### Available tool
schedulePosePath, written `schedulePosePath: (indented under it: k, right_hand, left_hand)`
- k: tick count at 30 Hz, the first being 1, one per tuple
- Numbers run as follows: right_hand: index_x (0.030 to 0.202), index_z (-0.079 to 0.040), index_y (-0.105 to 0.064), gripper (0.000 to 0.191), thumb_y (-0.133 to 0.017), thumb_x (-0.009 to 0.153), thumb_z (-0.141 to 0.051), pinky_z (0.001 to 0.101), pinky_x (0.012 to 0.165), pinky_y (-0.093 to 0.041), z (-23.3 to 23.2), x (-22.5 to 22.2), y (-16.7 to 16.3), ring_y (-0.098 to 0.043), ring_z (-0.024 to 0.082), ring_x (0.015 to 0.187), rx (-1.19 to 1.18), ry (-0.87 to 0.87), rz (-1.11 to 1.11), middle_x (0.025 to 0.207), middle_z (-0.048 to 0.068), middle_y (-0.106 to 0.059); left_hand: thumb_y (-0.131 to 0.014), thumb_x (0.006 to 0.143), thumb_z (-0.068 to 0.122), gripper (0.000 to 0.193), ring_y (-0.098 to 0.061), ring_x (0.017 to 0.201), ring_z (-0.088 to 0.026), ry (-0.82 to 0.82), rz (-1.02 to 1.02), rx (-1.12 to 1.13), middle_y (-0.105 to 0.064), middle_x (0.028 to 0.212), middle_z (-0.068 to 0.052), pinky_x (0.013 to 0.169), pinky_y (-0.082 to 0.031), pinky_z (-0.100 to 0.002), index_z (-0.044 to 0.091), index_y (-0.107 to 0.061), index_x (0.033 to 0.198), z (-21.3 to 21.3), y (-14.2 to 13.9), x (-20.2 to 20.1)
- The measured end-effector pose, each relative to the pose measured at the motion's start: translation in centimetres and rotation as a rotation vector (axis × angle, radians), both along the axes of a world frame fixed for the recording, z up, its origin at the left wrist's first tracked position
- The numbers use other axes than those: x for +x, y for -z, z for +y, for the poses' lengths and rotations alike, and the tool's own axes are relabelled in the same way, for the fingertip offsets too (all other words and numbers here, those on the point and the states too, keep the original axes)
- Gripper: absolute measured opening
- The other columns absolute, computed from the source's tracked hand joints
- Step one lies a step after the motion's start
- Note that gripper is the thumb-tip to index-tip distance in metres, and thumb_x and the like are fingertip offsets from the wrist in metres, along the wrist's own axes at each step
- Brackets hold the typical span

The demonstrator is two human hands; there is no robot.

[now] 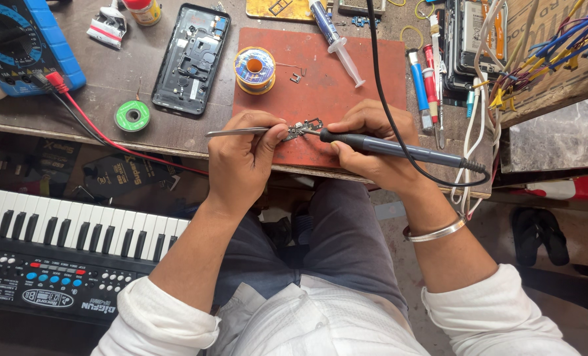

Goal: The person works on a small circuit board at a repair bench, first scraping and cleaning the board with a handheld tool, then applying flux from a syringe onto the board, and finally soldering components on the board using a soldering iron in one hand and tweezers in the other.

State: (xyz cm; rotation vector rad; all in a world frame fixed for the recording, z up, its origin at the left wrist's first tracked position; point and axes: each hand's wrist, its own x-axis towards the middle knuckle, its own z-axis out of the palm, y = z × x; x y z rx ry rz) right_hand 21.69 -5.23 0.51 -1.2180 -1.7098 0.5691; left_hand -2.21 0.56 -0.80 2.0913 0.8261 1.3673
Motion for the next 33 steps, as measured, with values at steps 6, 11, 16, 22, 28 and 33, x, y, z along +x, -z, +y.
schedulePosePath:
  k: [6, 11, 16, 22, 28, 33]
  right_hand:
    - [0.103, -0.002, -0.077, 0.021, -0.079, 0.082, -0.004, 0.0238, 0.068, -0.050, -0.06, -0.12, 0.01, -0.064, 0.010, 0.079, -0.036, 0.008, 0.052, 0.093, 0.006, -0.069]
    - [0.104, -0.002, -0.077, 0.022, -0.079, 0.082, -0.005, 0.0245, 0.070, -0.052, 0.00, 0.04, 0.02, -0.066, 0.012, 0.081, 0.011, 0.003, -0.005, 0.093, 0.007, -0.070]
    - [0.105, -0.002, -0.076, 0.022, -0.078, 0.083, -0.005, 0.0254, 0.074, -0.055, 0.11, 0.18, 0.25, -0.069, 0.013, 0.086, 0.025, -0.024, -0.007, 0.097, 0.009, -0.072]
    - [0.104, -0.002, -0.076, 0.022, -0.078, 0.083, -0.006, 0.0254, 0.074, -0.055, 0.18, 0.22, 0.45, -0.068, 0.013, 0.085, 0.023, -0.022, 0.001, 0.097, 0.009, -0.072]
    - [0.104, -0.002, -0.076, 0.022, -0.078, 0.082, -0.006, 0.0255, 0.073, -0.055, 0.08, 0.23, 0.25, -0.068, 0.013, 0.085, 0.014, -0.013, -0.017, 0.096, 0.009, -0.072]
    - [0.104, -0.002, -0.076, 0.021, -0.078, 0.083, -0.006, 0.0257, 0.075, -0.055, 0.10, 0.19, 0.10, -0.068, 0.014, 0.086, 0.026, -0.020, -0.002, 0.097, 0.009, -0.071]
  left_hand:
    - [-0.069, 0.105, 0.012, 0.011, -0.075, 0.084, -0.022, 0.007, -0.013, -0.029, -0.072, 0.095, -0.010, 0.072, -0.058, -0.033, 0.001, -0.068, 0.104, -0.08, 0.00, 0.05]
    - [-0.070, 0.105, 0.012, 0.011, -0.074, 0.083, -0.022, 0.003, -0.004, -0.015, -0.072, 0.095, -0.010, 0.072, -0.057, -0.033, 0.002, -0.068, 0.103, -0.04, -0.03, 0.04]
    - [-0.070, 0.105, 0.012, 0.011, -0.074, 0.084, -0.023, 0.008, -0.006, -0.012, -0.072, 0.095, -0.010, 0.072, -0.057, -0.033, 0.002, -0.068, 0.103, -0.06, -0.06, 0.01]
    - [-0.070, 0.105, 0.012, 0.011, -0.074, 0.084, -0.024, 0.002, 0.002, 0.006, -0.072, 0.095, -0.011, 0.072, -0.057, -0.034, 0.001, -0.068, 0.103, 0.00, -0.05, 0.04]
    - [-0.070, 0.105, 0.011, 0.010, -0.074, 0.084, -0.023, 0.002, 0.009, 0.004, -0.072, 0.095, -0.010, 0.072, -0.057, -0.034, 0.001, -0.068, 0.103, 0.01, -0.03, -0.01]
    - [-0.070, 0.104, 0.011, 0.010, -0.074, 0.083, -0.023, 0.008, -0.002, -0.009, -0.072, 0.095, -0.010, 0.072, -0.057, -0.033, 0.001, -0.067, 0.103, -0.01, -0.03, 0.13]
